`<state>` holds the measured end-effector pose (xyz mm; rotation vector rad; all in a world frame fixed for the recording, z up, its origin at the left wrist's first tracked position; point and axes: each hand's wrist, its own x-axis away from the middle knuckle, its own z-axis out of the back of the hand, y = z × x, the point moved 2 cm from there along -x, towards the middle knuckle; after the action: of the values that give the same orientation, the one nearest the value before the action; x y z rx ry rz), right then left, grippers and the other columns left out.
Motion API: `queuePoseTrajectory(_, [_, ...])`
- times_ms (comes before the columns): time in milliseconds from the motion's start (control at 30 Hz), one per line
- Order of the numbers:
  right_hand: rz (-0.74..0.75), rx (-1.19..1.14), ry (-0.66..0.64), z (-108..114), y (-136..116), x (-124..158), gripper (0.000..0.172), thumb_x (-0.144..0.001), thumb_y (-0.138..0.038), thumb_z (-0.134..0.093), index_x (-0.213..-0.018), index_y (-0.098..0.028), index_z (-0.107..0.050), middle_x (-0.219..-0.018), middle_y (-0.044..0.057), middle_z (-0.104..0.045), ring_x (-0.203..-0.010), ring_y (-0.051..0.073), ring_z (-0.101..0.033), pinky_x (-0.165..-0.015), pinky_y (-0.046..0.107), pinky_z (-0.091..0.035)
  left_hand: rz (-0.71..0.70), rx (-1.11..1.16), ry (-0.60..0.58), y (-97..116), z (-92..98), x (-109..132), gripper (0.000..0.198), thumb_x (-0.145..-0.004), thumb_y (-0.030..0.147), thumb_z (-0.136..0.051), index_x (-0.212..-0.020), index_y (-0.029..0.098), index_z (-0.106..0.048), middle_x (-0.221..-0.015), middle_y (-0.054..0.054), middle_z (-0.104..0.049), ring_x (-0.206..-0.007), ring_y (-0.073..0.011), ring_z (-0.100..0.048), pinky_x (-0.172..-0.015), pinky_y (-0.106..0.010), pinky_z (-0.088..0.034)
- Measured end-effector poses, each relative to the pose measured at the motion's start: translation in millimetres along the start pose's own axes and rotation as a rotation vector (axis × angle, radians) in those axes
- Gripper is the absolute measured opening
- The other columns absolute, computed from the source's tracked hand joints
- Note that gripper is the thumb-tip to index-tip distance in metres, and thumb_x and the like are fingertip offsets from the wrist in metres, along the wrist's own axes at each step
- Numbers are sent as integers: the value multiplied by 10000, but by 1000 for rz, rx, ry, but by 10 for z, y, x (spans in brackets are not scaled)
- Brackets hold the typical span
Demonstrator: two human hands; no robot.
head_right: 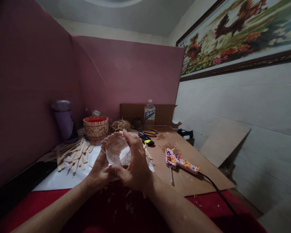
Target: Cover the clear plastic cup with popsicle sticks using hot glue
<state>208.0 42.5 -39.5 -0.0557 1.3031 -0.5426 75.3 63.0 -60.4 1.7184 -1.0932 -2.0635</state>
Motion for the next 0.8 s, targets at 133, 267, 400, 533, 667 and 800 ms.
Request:
queuePoseTrajectory(133, [-154, -176, 36, -11, 65, -9, 871, -737, -527, -723, -1445, -263, -291, -1393, 120, -461, -1264, 309, -477, -1055, 491, -421, 124, -91, 33, 58, -24, -13, 719, -682, 165, -767, -1295, 298, -417, -1276, -59, -567, -1139, -258, -571, -994, -386, -470])
queuePoseTrajectory(267, [-285, -374, -10, -42, 132, -33, 870, -746, -593, -689, -1439, -248, -292, -1407, 127, -457, -1235, 294, -515, -1020, 455, -455, 221, -12, 48, 148, -57, -81, 685, -623, 198, -804, -1212, 245, -457, -1125, -57, -637, -993, -237, -633, -832, -329, -541])
queuePoseTrajectory(400, [-332, -367, 42, -41, 214, -75, 782, -789, -610, -630, -1403, -218, -344, -1395, 136, -481, -1293, 290, -455, -1073, 480, -379, 299, -60, 267, 148, 113, -180, 612, -607, 295, -821, -1106, 195, -480, -938, -34, -661, -821, -185, -641, -690, -271, -532])
queuePoseTrajectory(533, [-417, -344, 183, -20, 350, -106, 650, -816, -598, -594, -1302, -196, -437, -1277, 147, -556, -1213, 281, -513, -1018, 470, -416, 312, -139, 550, 69, 390, -251, 679, -515, 268, -852, -1053, 197, -443, -935, -21, -648, -827, -183, -638, -684, -262, -517])
queuePoseTrajectory(667, [-490, -370, 262, -18, 491, -103, 594, -808, -577, -613, -1228, -178, -481, -1205, 146, -581, -1141, 263, -548, -1008, 450, -416, 410, -222, 515, -160, 505, -231, 705, -467, 225, -852, -1039, 190, -442, -942, -27, -633, -871, -203, -634, -731, -290, -513])
queuePoseTrajectory(800, [-533, -357, 265, -21, 565, -100, 581, -795, -576, -630, -1189, -166, -513, -1178, 144, -598, -1117, 262, -558, -1020, 460, -392, 470, -330, 462, -411, 538, -136, 718, -436, 175, -842, -1053, 187, -476, -943, -26, -620, -894, -221, -621, -767, -330, -505])
